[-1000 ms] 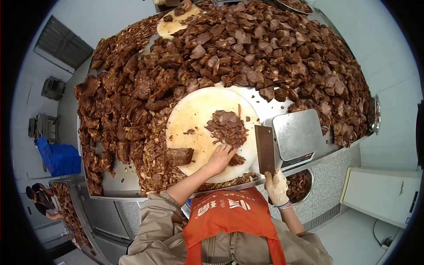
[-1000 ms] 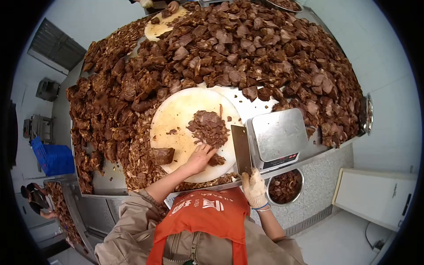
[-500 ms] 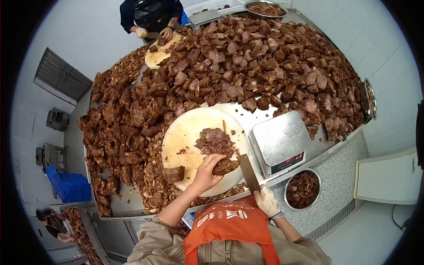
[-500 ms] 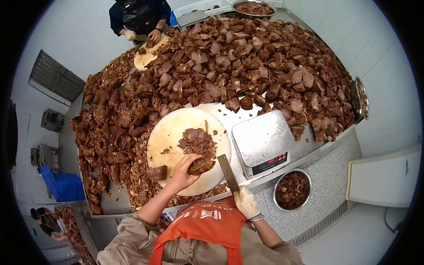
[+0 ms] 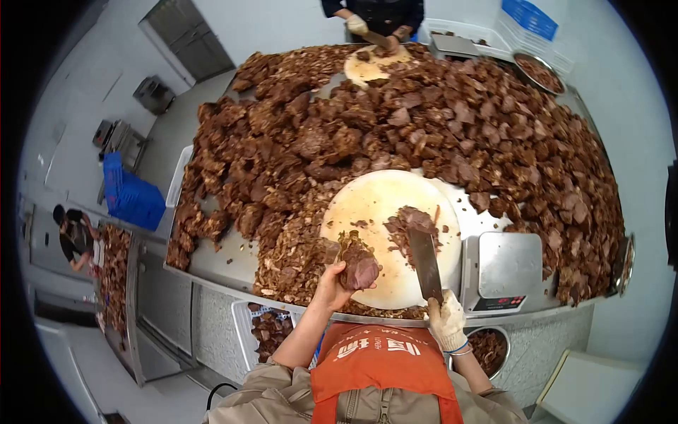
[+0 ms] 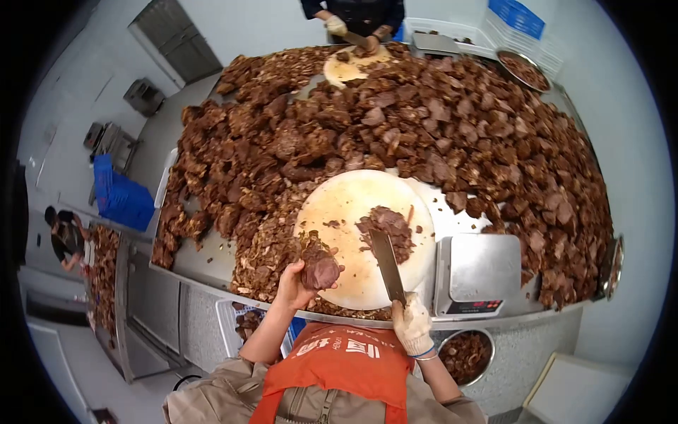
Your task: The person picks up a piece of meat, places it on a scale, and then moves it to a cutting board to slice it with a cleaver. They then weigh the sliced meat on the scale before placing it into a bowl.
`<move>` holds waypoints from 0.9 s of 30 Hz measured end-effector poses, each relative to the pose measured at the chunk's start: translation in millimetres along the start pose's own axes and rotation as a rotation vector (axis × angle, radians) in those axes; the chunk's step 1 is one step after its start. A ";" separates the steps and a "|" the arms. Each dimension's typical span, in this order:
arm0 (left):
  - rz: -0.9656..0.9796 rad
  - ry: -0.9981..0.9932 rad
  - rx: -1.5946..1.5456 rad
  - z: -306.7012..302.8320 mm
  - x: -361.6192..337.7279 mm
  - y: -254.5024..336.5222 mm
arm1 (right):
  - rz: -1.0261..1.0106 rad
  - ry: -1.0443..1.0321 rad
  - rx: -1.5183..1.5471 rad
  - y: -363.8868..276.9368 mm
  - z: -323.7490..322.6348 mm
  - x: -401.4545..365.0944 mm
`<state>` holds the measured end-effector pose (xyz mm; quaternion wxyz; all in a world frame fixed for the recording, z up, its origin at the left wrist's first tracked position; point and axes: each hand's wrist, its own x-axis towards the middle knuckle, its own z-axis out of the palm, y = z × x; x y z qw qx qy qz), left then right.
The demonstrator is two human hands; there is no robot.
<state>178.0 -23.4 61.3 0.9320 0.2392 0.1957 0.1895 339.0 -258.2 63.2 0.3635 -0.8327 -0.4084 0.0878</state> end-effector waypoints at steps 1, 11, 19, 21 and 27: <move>0.049 -0.034 -0.060 3.5 -10.7 13.5 | 0.009 -0.050 0.013 -10.6 5.0 11.7; 0.547 0.686 1.056 -65.1 -96.0 61.0 | -0.707 -0.240 0.053 -139.7 84.7 71.2; 0.751 0.817 1.106 -100.8 -131.3 81.1 | -0.978 -0.265 -0.025 -218.1 149.6 78.9; 0.754 0.839 1.084 -111.2 -135.5 85.3 | -1.002 -0.293 -0.052 -225.0 159.7 81.3; 0.404 0.970 0.664 -115.6 -156.4 120.2 | -0.650 -0.492 -0.222 -193.2 210.2 96.6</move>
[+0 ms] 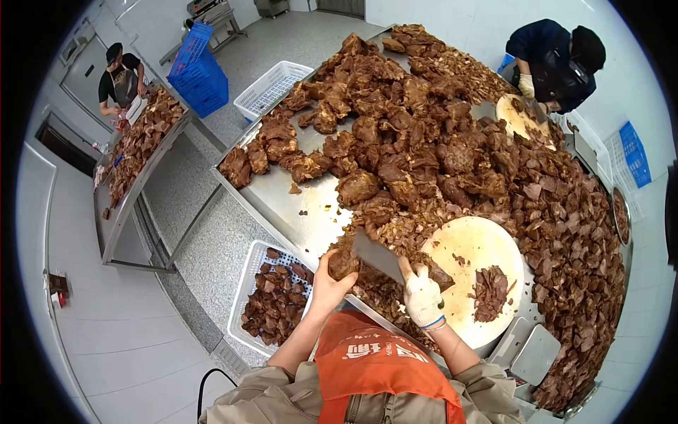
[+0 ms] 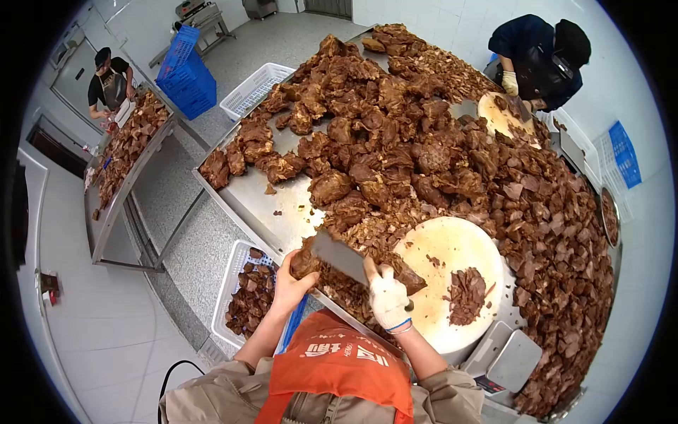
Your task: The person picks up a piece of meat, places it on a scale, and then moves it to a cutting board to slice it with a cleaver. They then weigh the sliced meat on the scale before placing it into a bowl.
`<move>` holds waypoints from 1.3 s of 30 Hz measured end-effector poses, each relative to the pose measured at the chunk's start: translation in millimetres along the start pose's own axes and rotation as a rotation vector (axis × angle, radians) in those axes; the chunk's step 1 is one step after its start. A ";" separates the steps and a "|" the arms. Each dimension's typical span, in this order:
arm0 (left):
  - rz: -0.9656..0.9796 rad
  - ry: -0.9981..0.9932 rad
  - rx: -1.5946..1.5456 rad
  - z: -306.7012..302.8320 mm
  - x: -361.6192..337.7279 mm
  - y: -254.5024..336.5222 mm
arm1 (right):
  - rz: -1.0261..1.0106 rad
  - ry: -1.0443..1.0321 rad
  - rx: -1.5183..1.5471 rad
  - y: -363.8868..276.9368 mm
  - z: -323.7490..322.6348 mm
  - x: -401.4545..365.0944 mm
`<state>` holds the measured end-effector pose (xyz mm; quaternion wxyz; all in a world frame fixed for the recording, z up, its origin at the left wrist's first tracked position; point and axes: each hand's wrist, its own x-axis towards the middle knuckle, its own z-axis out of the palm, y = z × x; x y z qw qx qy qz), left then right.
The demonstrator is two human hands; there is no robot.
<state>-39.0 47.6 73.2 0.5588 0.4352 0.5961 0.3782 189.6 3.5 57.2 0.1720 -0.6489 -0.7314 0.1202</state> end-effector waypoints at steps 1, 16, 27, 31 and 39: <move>-0.003 0.006 -0.001 -3.8 3.3 -9.1 | 0.045 0.043 0.022 6.2 4.5 -1.4; -0.001 -0.267 -0.391 41.6 9.3 -49.0 | -0.153 0.219 0.050 -24.3 -50.9 -26.2; -0.077 -0.281 -0.519 33.6 -12.8 -11.6 | 0.233 0.037 0.130 31.3 -23.6 -32.8; -0.042 -0.242 -0.406 24.9 -10.2 -6.0 | 0.072 0.166 0.272 32.8 -21.2 -53.9; 0.109 -0.226 -0.529 30.2 -2.2 -35.1 | -0.275 0.199 0.090 -37.1 -65.4 -8.6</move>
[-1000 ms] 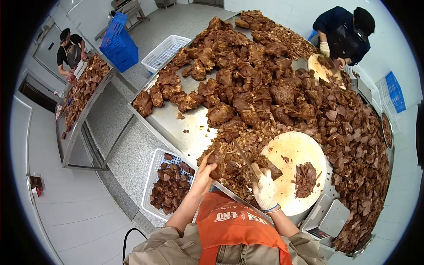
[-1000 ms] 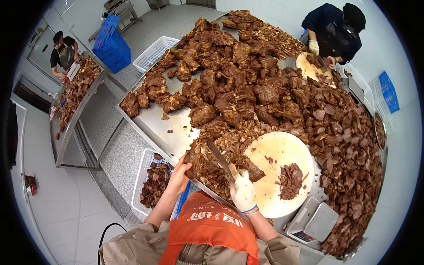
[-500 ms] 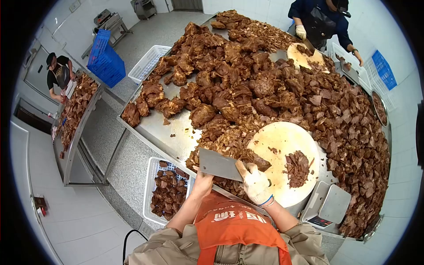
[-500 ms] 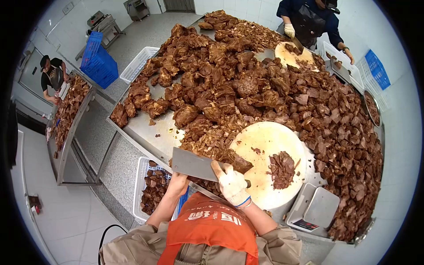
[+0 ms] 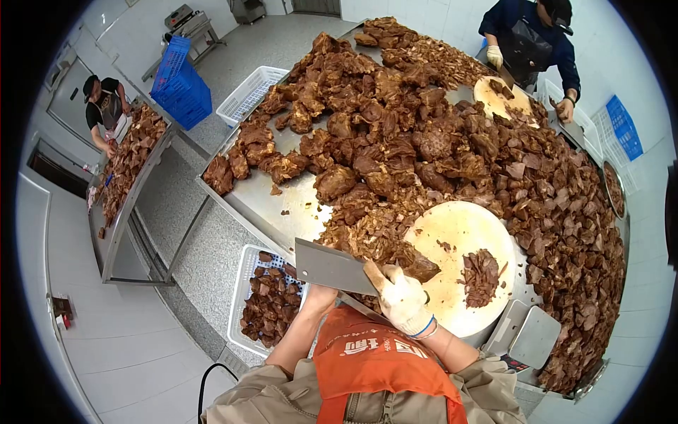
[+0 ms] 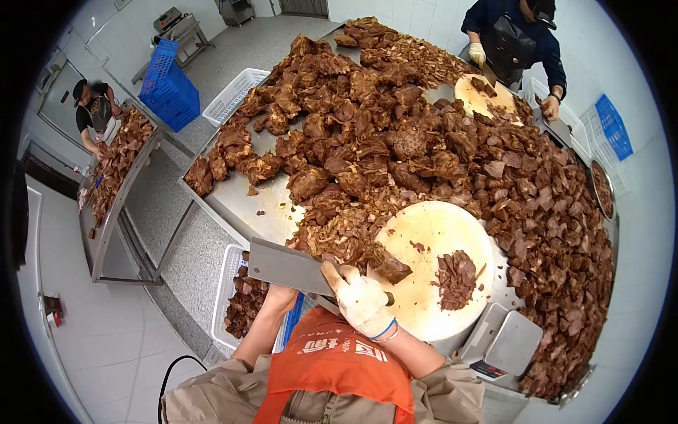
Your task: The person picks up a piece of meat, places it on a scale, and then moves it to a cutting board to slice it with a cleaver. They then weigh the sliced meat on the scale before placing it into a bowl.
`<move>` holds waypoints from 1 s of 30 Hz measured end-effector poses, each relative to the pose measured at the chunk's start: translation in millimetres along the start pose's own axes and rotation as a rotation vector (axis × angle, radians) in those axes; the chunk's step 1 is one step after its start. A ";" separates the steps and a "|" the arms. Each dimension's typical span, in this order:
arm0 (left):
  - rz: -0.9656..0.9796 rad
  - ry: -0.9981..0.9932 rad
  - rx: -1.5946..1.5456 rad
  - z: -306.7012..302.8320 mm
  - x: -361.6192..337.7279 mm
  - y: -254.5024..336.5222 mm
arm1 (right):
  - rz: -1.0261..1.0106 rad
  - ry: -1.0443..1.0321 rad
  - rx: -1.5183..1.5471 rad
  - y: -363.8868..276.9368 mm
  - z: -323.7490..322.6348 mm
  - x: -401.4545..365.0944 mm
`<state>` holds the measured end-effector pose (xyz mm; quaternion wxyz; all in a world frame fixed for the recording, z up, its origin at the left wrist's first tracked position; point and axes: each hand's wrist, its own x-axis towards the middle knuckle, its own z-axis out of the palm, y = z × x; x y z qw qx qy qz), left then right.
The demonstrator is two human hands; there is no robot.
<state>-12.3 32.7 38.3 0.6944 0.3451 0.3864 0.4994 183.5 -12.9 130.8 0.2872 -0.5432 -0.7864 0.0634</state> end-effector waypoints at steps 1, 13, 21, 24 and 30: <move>-0.023 -0.057 -0.051 -5.9 1.1 0.5 | -0.002 -0.013 -0.037 4.8 1.8 1.1; -0.222 0.186 0.060 6.6 -6.9 -7.6 | 0.096 -0.145 -0.106 22.5 26.1 -8.2; -0.277 0.069 -0.180 -18.0 -22.4 11.8 | 0.291 -0.199 -0.044 75.5 42.9 -33.1; -0.285 0.081 -0.112 -10.4 -24.0 21.3 | 0.323 -0.082 0.059 61.2 30.0 -33.6; -0.297 -0.053 -0.297 -3.4 -15.1 10.5 | 0.093 -0.092 0.022 16.6 -12.4 -12.4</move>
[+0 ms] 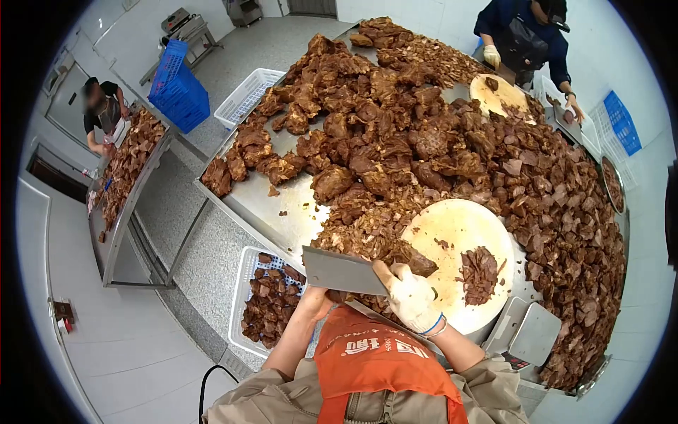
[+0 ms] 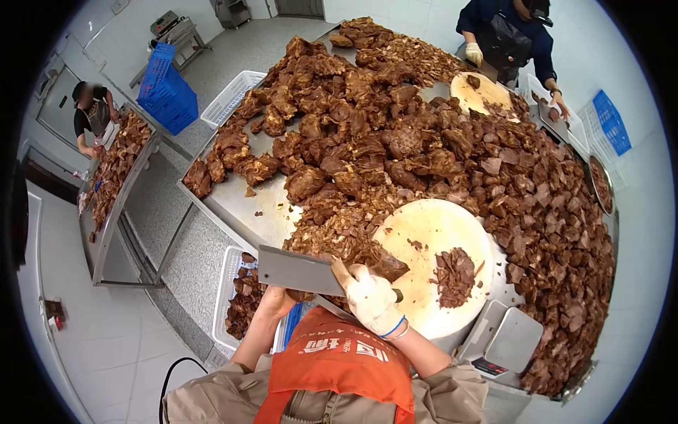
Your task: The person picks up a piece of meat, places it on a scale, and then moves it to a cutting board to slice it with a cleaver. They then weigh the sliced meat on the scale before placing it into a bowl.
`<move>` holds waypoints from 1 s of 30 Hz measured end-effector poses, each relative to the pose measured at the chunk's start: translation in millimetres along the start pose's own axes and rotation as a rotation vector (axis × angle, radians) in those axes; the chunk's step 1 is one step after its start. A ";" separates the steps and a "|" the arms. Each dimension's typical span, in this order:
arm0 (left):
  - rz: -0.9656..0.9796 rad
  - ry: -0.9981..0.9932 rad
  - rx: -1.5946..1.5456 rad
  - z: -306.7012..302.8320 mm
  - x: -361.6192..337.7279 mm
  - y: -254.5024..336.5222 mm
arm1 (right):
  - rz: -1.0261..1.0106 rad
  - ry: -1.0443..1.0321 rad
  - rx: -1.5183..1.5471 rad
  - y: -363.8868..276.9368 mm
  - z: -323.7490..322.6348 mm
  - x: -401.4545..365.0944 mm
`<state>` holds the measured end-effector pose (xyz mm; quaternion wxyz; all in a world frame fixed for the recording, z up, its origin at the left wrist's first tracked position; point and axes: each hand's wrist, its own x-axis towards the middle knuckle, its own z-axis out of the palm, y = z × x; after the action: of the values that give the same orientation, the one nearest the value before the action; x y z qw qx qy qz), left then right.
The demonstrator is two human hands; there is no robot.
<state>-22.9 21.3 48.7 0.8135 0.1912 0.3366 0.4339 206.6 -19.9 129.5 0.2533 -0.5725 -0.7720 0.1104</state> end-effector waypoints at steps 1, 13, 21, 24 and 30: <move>-0.006 -0.009 0.004 -2.4 1.0 -1.9 | -0.035 0.002 -0.006 -1.9 -4.6 3.0; -0.123 -0.084 0.070 -11.0 -16.4 17.1 | 0.299 0.030 0.090 49.6 21.0 -59.2; -0.162 -0.203 -0.150 4.6 -4.1 6.1 | 0.020 0.123 0.114 3.2 -6.6 -36.8; -0.192 -0.178 -0.140 14.3 -7.2 4.5 | 0.043 0.052 0.118 -4.8 -13.8 -21.4; -0.394 -0.267 -0.518 13.5 -2.6 10.7 | 0.166 -0.024 0.004 30.8 24.2 -58.9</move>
<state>-20.4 24.8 65.6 0.9401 -0.0351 0.1363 0.3106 232.3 -62.5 79.3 0.2353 -0.6326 -0.7246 0.1392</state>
